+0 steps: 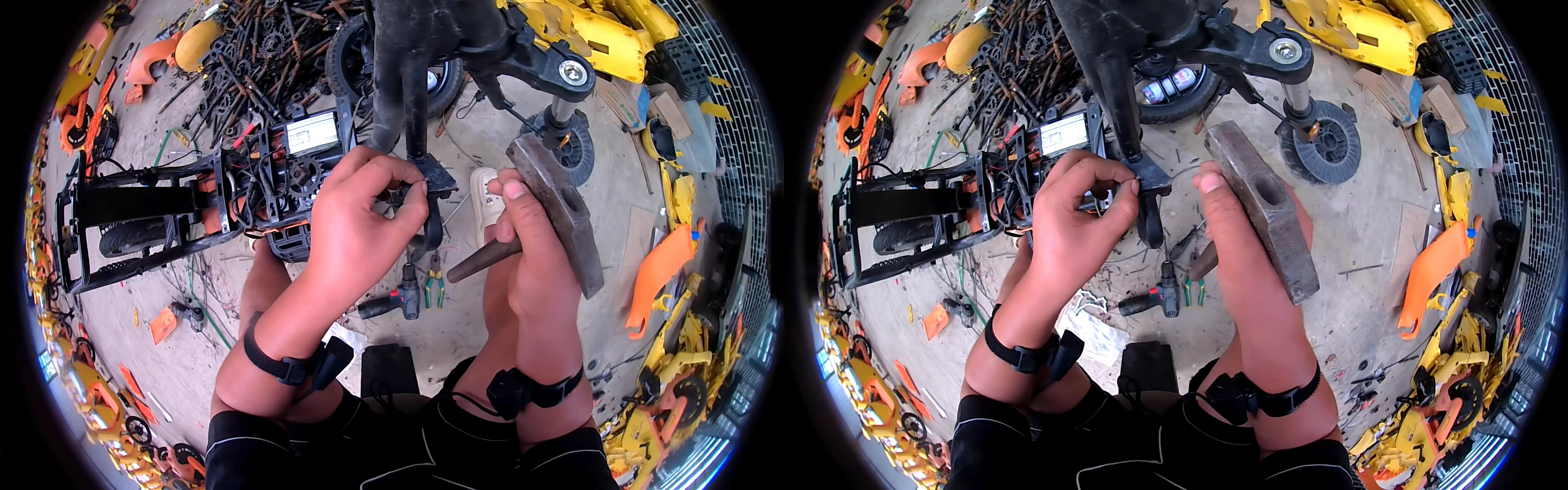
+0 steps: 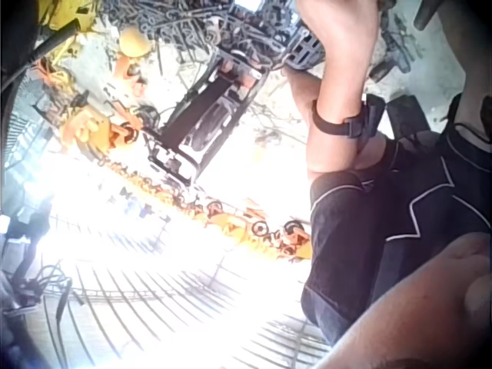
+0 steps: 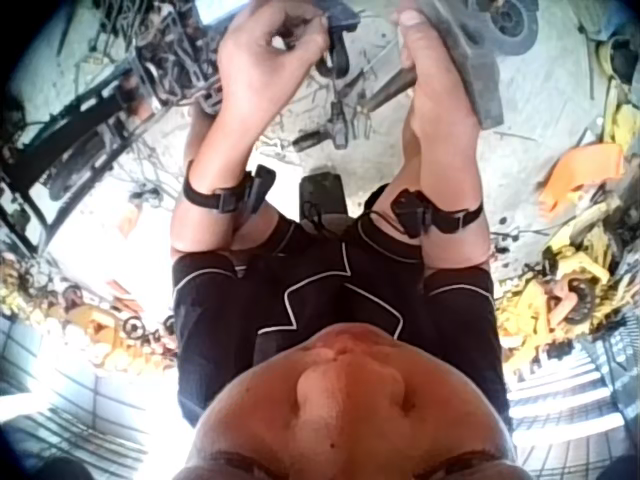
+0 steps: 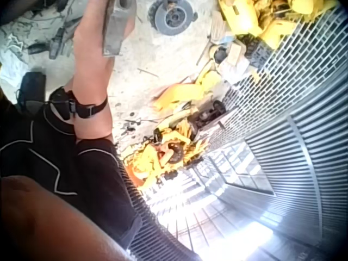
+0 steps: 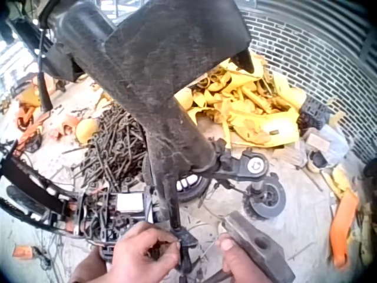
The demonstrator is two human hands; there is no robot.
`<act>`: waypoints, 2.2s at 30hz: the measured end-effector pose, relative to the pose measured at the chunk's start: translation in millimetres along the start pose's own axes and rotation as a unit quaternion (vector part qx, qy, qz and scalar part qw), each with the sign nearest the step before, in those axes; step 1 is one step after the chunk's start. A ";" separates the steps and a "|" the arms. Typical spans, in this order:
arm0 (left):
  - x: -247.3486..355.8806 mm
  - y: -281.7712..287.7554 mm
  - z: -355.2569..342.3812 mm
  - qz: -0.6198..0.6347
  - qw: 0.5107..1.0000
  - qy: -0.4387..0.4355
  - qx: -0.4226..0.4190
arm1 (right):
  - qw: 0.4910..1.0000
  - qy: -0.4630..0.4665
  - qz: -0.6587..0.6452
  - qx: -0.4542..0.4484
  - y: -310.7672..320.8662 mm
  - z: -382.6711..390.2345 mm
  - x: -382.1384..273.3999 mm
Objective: The person holds a metal vehicle component and uses a hammer to tap a small metal pin into a hole on the part while sitting on the floor.
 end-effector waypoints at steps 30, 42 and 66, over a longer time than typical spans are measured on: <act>-2.4 11.8 9.4 0.075 0.995 0.059 0.017 | 0.998 -0.037 0.028 -0.036 -7.4 1.1 -2.9; 36.6 -15.9 85.7 0.057 0.957 -0.003 -0.283 | 0.988 -0.042 -0.140 -0.054 -35.8 25.9 -16.7; -8.9 -4.8 58.8 -0.078 0.977 -0.030 -0.196 | 0.798 0.258 0.532 -0.112 -67.0 24.1 -56.4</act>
Point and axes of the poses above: each hand's wrist, its own z-axis away from the middle knuckle, its own y-axis out of the back of the hand, x = y × z, the point moved 4 cm from there along -z, towards the middle knuckle, and after that the axes turned 5 degrees about -y, right-handed, at the moved point
